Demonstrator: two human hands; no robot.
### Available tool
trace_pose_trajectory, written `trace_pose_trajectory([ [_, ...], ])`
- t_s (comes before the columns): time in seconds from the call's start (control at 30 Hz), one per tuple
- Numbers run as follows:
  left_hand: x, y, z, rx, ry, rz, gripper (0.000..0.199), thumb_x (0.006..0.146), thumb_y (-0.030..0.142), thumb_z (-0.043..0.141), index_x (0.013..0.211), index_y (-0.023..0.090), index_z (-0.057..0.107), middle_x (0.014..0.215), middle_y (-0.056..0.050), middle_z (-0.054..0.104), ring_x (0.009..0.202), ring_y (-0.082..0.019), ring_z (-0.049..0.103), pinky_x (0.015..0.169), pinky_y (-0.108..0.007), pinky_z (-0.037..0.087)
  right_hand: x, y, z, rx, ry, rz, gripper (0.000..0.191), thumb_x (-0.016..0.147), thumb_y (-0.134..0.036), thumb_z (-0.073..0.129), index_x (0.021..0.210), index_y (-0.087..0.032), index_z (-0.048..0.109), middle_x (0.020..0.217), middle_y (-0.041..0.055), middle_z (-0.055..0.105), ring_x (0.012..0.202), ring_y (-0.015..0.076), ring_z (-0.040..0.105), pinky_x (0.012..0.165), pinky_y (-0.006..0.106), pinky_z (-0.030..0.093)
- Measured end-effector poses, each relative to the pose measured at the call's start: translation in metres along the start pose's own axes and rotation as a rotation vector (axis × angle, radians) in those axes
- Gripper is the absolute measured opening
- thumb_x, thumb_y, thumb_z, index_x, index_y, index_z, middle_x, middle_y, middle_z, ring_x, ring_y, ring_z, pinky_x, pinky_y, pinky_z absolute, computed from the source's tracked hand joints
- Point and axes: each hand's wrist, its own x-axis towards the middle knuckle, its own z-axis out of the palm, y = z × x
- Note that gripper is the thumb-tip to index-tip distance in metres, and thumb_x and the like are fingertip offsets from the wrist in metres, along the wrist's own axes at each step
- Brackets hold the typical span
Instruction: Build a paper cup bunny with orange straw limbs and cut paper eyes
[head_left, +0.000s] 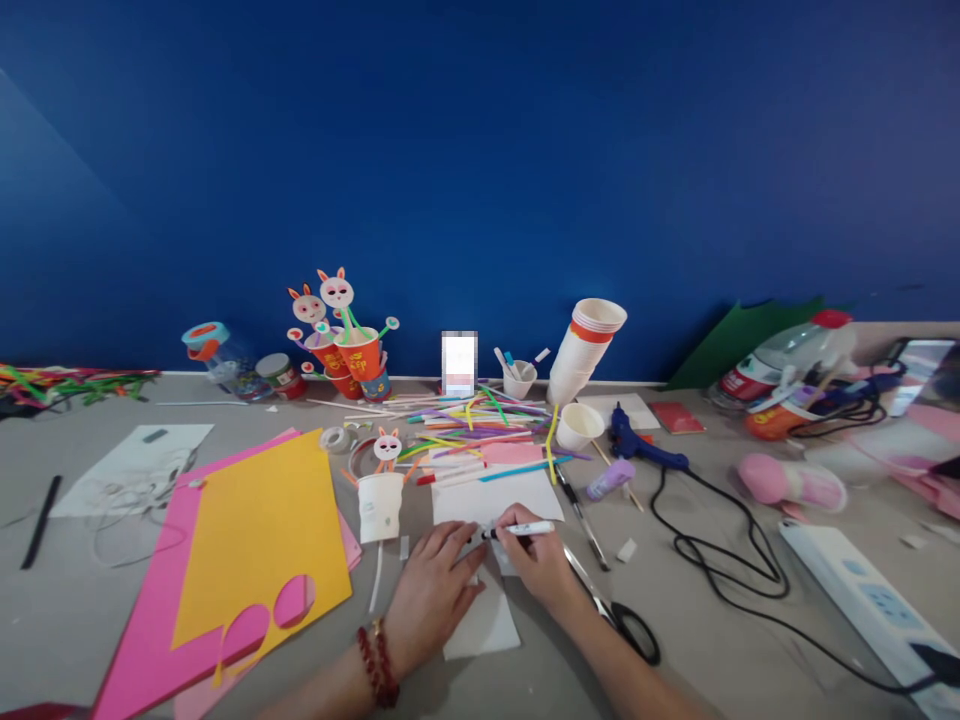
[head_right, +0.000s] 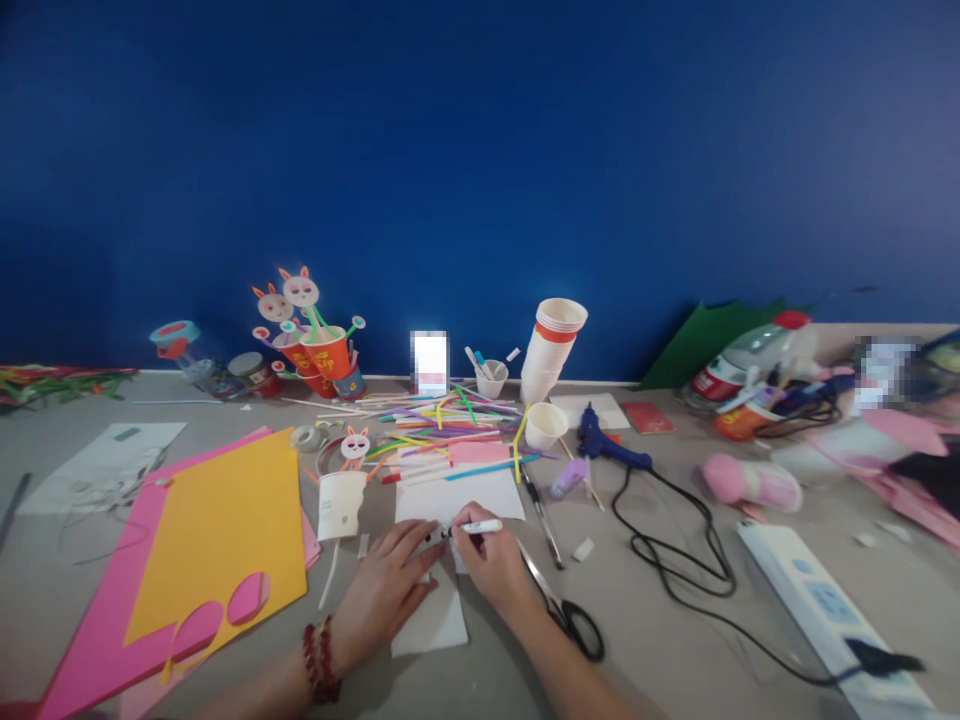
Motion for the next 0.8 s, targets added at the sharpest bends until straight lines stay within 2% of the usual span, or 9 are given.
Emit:
trace_pose_trajectory([
  [0.47,-0.0001,0.0017,-0.0025,-0.001,-0.015,0.004,0.043,0.089,0.016,0.06,0.132,0.025,0.058,0.144,-0.008,0.055,0.13,-0.03,0.048,0.107,-0.051,0.046,0.0001,-0.0056,-0.0015,0.003,0.012,0.008,0.018,0.092,-0.025,0.05,0.077,-0.02,0.059,0.066,-0.0012,0.056,0.059,0.0146,0.048,0.053,0.024,0.035],
  [0.8,0.0,0.0016,-0.002,-0.004,-0.008,0.003,0.043,0.089,0.015,0.061,0.131,0.025,0.058,0.144,-0.008,0.055,0.131,-0.029,0.047,0.107,-0.05,0.046,0.0006,-0.0045,-0.0008,0.016,0.02,-0.002,0.018,0.091,-0.025,0.051,0.075,-0.02,0.056,0.064,-0.0026,0.052,0.058,0.0139,0.045,0.053,0.024,0.034],
])
